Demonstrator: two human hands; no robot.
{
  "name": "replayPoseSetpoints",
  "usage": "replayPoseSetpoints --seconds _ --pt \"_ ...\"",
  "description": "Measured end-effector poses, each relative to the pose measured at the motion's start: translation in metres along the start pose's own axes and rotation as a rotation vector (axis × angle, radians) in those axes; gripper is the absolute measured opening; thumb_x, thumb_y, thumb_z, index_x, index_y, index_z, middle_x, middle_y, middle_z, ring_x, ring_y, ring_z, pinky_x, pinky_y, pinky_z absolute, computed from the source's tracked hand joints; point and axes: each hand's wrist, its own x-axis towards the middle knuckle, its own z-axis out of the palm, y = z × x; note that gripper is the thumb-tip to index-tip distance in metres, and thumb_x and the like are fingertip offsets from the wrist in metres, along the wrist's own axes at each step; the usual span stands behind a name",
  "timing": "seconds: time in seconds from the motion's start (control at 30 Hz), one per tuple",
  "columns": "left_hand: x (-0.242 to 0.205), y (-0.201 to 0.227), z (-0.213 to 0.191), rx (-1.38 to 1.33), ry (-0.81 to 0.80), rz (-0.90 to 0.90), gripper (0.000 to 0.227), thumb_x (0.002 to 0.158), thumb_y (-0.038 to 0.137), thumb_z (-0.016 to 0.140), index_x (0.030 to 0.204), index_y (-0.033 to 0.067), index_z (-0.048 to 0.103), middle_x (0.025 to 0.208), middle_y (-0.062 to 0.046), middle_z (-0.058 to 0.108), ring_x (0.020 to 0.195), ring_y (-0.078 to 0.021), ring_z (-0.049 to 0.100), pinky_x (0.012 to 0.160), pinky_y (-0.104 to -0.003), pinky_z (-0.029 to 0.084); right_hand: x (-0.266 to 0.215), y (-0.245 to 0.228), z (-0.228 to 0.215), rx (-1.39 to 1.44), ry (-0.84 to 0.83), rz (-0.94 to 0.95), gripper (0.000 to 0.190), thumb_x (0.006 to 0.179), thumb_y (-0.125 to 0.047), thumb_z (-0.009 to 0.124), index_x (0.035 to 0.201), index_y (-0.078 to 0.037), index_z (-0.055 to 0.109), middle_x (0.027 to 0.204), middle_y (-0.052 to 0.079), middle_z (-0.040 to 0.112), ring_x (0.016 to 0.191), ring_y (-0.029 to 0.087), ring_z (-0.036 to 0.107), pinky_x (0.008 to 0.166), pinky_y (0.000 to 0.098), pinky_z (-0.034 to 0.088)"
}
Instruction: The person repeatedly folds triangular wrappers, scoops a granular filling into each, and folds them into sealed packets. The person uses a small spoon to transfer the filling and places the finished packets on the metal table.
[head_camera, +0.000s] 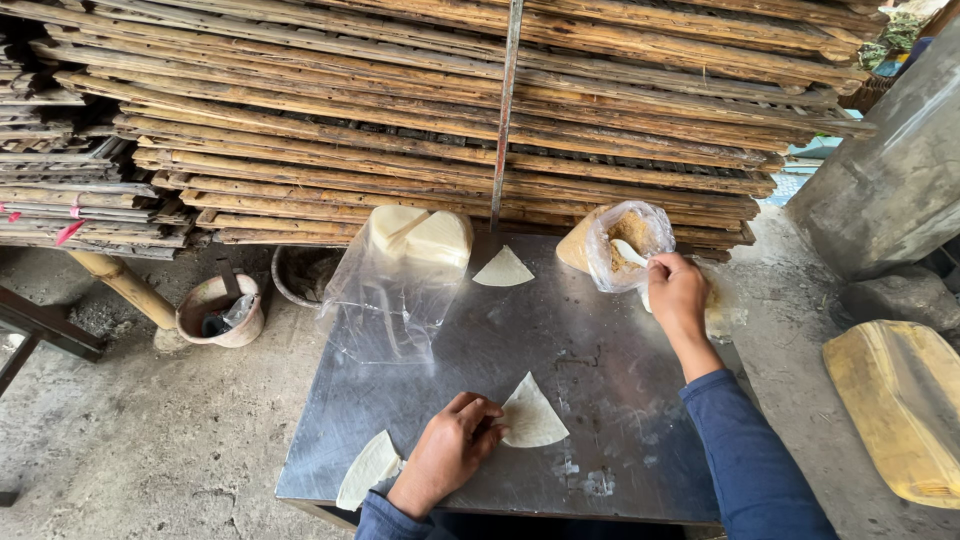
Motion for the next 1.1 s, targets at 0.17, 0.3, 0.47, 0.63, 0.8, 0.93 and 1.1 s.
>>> replayPoseSetpoints --seconds 0.17,0.3,0.47,0.63,0.8,0.93,1.1 --pt "0.000 -0.005 0.003 -0.001 0.008 -0.016 0.018 0.087 0.011 0.076 0.103 0.0031 0.071 0.103 -0.010 0.071 0.085 -0.0249 0.077 0.072 -0.032 0.064 0.005 0.014 0.003 0.286 0.019 0.378 0.010 0.098 -0.010 0.072 0.101 -0.002 0.075 0.081 0.006 0.070 0.067 0.009 0.057 0.062 0.0287 0.048" --pt "0.000 -0.006 0.002 0.003 0.009 -0.022 0.018 0.087 0.010 0.076 0.103 0.0029 0.071 0.101 -0.010 0.071 0.086 -0.0243 0.077 0.073 -0.032 0.064 0.007 0.014 -0.005 0.553 0.002 0.519 0.008 0.096 -0.008 0.072 0.101 -0.002 0.074 0.082 0.002 0.070 0.065 0.006 0.054 0.057 0.0229 0.043" --pt "0.000 -0.005 0.000 -0.011 0.019 -0.024 0.018 0.086 0.009 0.076 0.103 0.0033 0.071 0.100 -0.010 0.070 0.083 -0.0260 0.076 0.070 -0.034 0.062 -0.006 0.000 -0.032 0.686 -0.004 0.498 0.008 0.098 -0.005 0.069 0.105 -0.001 0.073 0.084 0.002 0.067 0.063 0.005 0.049 0.055 0.0213 0.039" --pt "-0.001 -0.007 0.002 -0.020 0.048 -0.017 0.018 0.086 0.009 0.076 0.103 0.0046 0.070 0.098 -0.011 0.070 0.082 -0.0277 0.075 0.069 -0.035 0.060 -0.059 -0.016 -0.056 0.758 -0.135 0.474 0.012 0.094 0.002 0.065 0.104 0.000 0.071 0.088 0.003 0.068 0.065 0.006 0.051 0.057 0.0215 0.038" --pt "-0.001 -0.007 0.000 -0.053 0.032 -0.040 0.020 0.085 0.009 0.076 0.103 0.0041 0.069 0.098 -0.011 0.069 0.082 -0.0278 0.075 0.070 -0.036 0.060 -0.141 -0.050 -0.056 0.687 -0.500 0.409 0.014 0.094 -0.003 0.065 0.104 -0.004 0.074 0.081 -0.003 0.066 0.068 0.005 0.053 0.061 0.0208 0.043" --pt "0.000 -0.005 0.000 -0.054 0.007 -0.083 0.018 0.088 0.010 0.075 0.104 0.0042 0.070 0.100 -0.010 0.070 0.084 -0.0256 0.076 0.073 -0.034 0.062 -0.176 -0.082 -0.065 0.383 -0.591 0.279 0.011 0.097 -0.010 0.068 0.104 -0.007 0.077 0.073 0.000 0.058 0.065 0.007 0.047 0.056 0.0243 0.038" --pt "0.002 -0.005 0.001 -0.047 -0.009 -0.105 0.017 0.089 0.011 0.074 0.105 0.0040 0.071 0.101 -0.009 0.071 0.086 -0.0227 0.077 0.075 -0.031 0.064 -0.178 -0.115 -0.087 0.056 -0.404 -0.331 0.014 0.090 -0.013 0.070 0.103 -0.011 0.074 0.087 -0.004 0.069 0.079 0.011 0.059 0.075 0.0324 0.040"
